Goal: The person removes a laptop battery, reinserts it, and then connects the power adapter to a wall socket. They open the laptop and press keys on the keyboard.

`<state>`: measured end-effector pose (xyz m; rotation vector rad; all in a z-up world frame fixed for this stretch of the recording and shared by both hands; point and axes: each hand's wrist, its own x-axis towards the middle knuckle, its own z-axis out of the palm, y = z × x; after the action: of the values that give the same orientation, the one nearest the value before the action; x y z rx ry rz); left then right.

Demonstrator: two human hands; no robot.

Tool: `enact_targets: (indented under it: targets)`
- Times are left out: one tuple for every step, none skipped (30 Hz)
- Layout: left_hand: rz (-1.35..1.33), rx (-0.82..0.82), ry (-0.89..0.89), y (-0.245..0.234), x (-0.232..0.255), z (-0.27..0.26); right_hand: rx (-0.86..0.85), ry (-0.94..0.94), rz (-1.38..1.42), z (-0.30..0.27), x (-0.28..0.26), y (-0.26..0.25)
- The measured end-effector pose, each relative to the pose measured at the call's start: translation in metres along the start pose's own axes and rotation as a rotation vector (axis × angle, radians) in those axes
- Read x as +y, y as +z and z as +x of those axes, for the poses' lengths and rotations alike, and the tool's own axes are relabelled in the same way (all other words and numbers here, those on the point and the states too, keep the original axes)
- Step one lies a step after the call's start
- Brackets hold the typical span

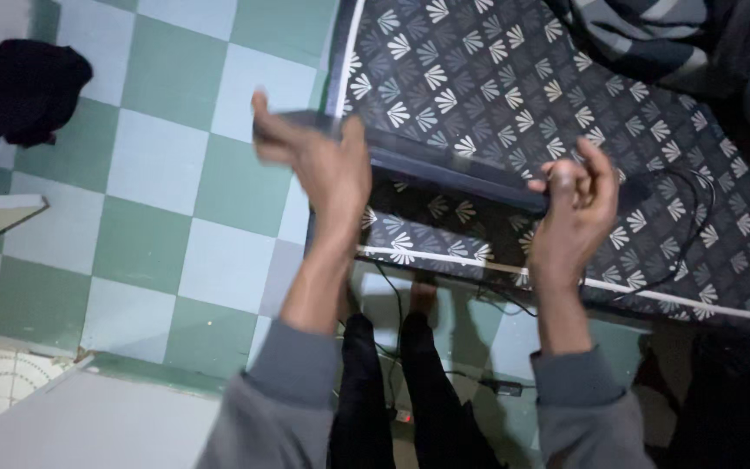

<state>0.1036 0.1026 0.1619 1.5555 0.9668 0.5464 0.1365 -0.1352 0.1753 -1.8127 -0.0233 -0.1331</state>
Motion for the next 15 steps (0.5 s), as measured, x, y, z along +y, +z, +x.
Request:
enact_targets:
  targets:
    - [0.003,0.027,-0.033,-0.004,0.004,-0.014,0.002,-0.015,-0.011,0.011,0.008,-0.006]
    - [0.011,0.014,-0.089,-0.005,0.007,-0.024,-0.002,-0.031,-0.023,0.023,0.016,-0.011]
    - [0.020,0.000,-0.145,-0.006,0.011,-0.034,-0.006,-0.048,-0.036,0.034,0.024,-0.016]
    - [0.032,-0.013,-0.207,-0.008,0.013,-0.045,-0.018,-0.044,-0.016,0.044,0.030,-0.021]
    - [0.030,-0.048,-0.169,-0.011,0.015,-0.055,-0.029,-0.039,0.004,0.054,0.035,-0.026]
    - [0.032,-0.074,-0.126,-0.015,0.017,-0.064,-0.046,-0.035,0.033,0.060,0.040,-0.029]
    - [0.034,-0.100,-0.084,-0.019,0.018,-0.071,-0.062,-0.040,-0.004,0.064,0.042,-0.034]
    - [0.099,-0.096,-0.056,-0.022,0.019,-0.071,-0.071,-0.057,-0.031,0.070,0.044,-0.033]
    - [0.164,-0.092,-0.029,-0.025,0.020,-0.068,-0.080,-0.074,-0.057,0.074,0.045,-0.031]
    - [0.225,-0.095,-0.002,-0.026,0.019,-0.066,-0.044,-0.082,-0.086,0.075,0.045,-0.030]
    - [0.299,-0.079,0.041,-0.027,0.018,-0.061,-0.007,-0.090,-0.114,0.074,0.046,-0.027]
    - [0.371,-0.059,0.088,-0.028,0.016,-0.054,0.029,-0.102,-0.140,0.073,0.048,-0.023]
    - [0.442,-0.038,0.134,-0.027,0.014,-0.050,0.039,-0.123,-0.084,0.068,0.048,-0.021]
    - [0.381,-0.054,0.136,-0.029,0.012,-0.048,0.045,-0.137,-0.028,0.055,0.047,-0.017]
    - [0.320,-0.069,0.137,-0.029,0.010,-0.046,0.052,-0.151,0.028,0.044,0.046,-0.013]
